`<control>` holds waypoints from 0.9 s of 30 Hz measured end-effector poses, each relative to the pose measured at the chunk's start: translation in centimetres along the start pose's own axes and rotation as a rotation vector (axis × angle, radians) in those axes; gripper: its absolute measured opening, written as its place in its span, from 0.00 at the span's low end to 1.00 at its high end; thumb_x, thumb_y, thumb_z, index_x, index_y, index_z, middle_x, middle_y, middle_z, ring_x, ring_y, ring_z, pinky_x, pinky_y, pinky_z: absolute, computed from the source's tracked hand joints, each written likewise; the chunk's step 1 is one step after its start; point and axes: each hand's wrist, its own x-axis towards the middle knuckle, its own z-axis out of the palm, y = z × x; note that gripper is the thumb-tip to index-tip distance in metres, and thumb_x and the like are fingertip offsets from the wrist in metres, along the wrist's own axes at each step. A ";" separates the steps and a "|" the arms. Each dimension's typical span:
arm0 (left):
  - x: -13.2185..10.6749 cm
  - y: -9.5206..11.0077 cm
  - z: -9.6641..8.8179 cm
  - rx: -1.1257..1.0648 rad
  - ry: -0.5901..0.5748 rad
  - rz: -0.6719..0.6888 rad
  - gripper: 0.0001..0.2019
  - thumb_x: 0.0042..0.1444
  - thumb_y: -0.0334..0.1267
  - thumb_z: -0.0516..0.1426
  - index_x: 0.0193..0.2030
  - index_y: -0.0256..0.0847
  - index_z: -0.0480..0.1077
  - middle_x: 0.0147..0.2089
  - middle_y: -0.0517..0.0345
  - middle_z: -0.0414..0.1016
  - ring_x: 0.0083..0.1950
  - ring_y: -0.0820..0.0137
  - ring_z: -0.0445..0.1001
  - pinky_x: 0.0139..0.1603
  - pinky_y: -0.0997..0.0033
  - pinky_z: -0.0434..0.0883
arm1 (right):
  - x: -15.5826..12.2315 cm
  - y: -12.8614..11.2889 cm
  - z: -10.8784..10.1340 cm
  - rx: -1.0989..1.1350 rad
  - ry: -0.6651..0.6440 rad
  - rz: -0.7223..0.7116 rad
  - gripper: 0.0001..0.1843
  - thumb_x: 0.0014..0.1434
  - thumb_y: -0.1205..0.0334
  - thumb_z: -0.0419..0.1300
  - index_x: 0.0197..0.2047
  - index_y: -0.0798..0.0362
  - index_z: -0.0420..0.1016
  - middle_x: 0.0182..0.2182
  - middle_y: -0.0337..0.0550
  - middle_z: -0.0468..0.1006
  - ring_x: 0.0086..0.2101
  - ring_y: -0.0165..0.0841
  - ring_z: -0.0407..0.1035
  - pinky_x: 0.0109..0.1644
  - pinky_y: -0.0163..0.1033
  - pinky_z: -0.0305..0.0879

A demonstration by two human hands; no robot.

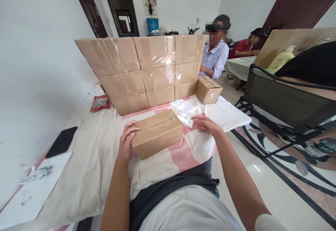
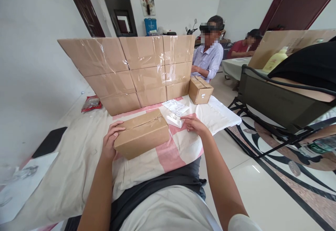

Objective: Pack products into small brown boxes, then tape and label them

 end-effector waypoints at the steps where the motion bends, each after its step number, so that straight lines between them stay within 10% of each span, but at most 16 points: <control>1: 0.0 0.0 0.0 0.000 -0.002 0.001 0.13 0.66 0.43 0.53 0.43 0.45 0.80 0.60 0.52 0.71 0.66 0.57 0.66 0.71 0.51 0.59 | 0.0 -0.2 0.0 -0.022 0.012 -0.001 0.20 0.50 0.57 0.71 0.46 0.55 0.78 0.18 0.25 0.53 0.19 0.23 0.46 0.25 0.33 0.53; 10: 0.0 0.4 0.2 0.009 0.009 -0.006 0.14 0.66 0.45 0.54 0.43 0.45 0.79 0.60 0.52 0.71 0.66 0.56 0.67 0.71 0.50 0.60 | 0.2 -1.3 0.9 -0.261 0.237 -0.020 0.15 0.53 0.55 0.72 0.33 0.53 0.71 0.19 0.33 0.66 0.20 0.25 0.57 0.22 0.32 0.53; 27: -0.1 0.4 0.1 0.020 0.005 -0.019 0.14 0.66 0.46 0.53 0.43 0.44 0.79 0.61 0.51 0.71 0.66 0.56 0.66 0.71 0.50 0.61 | 2.1 -0.4 1.5 -0.066 0.166 0.090 0.16 0.51 0.61 0.72 0.25 0.53 0.67 0.19 0.38 0.71 0.20 0.26 0.65 0.19 0.29 0.57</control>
